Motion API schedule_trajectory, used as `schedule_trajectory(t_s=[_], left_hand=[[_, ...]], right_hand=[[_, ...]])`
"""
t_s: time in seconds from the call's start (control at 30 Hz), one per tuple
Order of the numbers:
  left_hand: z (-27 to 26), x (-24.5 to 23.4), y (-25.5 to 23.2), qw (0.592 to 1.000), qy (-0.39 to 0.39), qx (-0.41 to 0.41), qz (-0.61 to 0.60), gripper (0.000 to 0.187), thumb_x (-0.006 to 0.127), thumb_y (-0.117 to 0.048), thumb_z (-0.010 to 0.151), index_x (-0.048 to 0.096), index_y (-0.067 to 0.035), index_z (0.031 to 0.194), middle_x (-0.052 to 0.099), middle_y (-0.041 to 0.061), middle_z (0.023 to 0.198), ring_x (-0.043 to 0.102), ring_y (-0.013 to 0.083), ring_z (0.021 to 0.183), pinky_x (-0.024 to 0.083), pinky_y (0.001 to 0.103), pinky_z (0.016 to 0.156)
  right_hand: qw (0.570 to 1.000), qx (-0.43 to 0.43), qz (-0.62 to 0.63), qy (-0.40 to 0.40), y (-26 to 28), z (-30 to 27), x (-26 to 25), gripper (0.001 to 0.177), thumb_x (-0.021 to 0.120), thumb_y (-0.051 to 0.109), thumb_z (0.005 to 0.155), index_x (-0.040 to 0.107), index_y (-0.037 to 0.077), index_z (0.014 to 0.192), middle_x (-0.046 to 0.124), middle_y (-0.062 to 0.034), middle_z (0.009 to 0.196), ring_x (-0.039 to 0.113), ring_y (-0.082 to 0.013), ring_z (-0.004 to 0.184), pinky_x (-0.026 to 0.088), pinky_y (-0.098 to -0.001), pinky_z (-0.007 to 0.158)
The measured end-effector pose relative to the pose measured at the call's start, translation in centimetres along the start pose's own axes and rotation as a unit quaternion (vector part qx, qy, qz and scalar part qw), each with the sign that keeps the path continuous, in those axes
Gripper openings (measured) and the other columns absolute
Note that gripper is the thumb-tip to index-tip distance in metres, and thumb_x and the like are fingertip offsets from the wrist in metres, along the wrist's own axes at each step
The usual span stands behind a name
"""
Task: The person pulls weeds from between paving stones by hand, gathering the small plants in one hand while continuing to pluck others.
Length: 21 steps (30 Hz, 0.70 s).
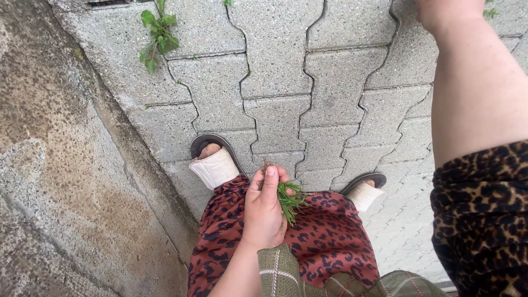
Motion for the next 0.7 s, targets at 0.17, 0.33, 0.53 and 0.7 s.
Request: schedule_trajectory(t_s=[0.17,0.33,0.53,0.7], left_hand=[[-0.2,0.2,-0.2,1.000,0.015,-0.013,0.007,0.024,0.056,-0.026,0.105,0.063,-0.005,0.095,0.060,0.007,0.091,0.054,0.0141,0.080,0.050,0.029,0.069],[-0.7,0.8,-0.2,0.999,0.024,-0.040,-0.001,0.023,0.059,-0.026,0.103,0.066,-0.004,0.101,0.062,0.009,0.092,0.057,0.0166,0.077,0.051,0.030,0.068],[-0.7,1.3,1.3,0.999,0.040,-0.033,0.004,0.015,0.067,-0.018,0.098,0.070,-0.006,0.107,0.066,0.010,0.093,0.059,0.0151,0.076,0.051,0.027,0.069],[-1.6,2.1,1.6,0.995,0.096,0.006,0.036,0.020,0.067,-0.022,0.098,0.069,-0.007,0.110,0.068,0.005,0.106,0.061,0.0139,0.096,0.053,0.031,0.078]], right_hand=[[0.897,0.191,0.398,-0.032,11.9,-13.1,-10.8,0.005,0.054,0.030,0.094,0.051,0.026,0.095,0.058,0.0080,0.077,0.055,-0.0037,0.074,0.047,-0.0305,0.080],[0.841,0.061,0.525,-0.117,10.2,-15.2,-9.0,0.011,0.061,0.012,0.113,0.061,0.019,0.104,0.061,0.0028,0.078,0.059,-0.0057,0.067,0.060,-0.0245,0.075],[0.826,0.072,0.549,-0.106,15.5,-27.5,-9.8,0.014,0.058,0.008,0.107,0.057,0.016,0.097,0.063,-0.0007,0.081,0.065,-0.0114,0.076,0.060,-0.0281,0.079],[0.811,-0.036,0.579,-0.079,20.2,-37.1,-7.3,0.015,0.066,0.000,0.101,0.062,0.011,0.093,0.066,-0.0025,0.082,0.061,-0.0098,0.075,0.050,-0.0243,0.072]])
Point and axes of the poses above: each hand's wrist, its own z-axis towards the middle knuckle, its own x-axis out of the palm, y = z × x, the point moved 4 cm from there along z, towards the middle knuckle
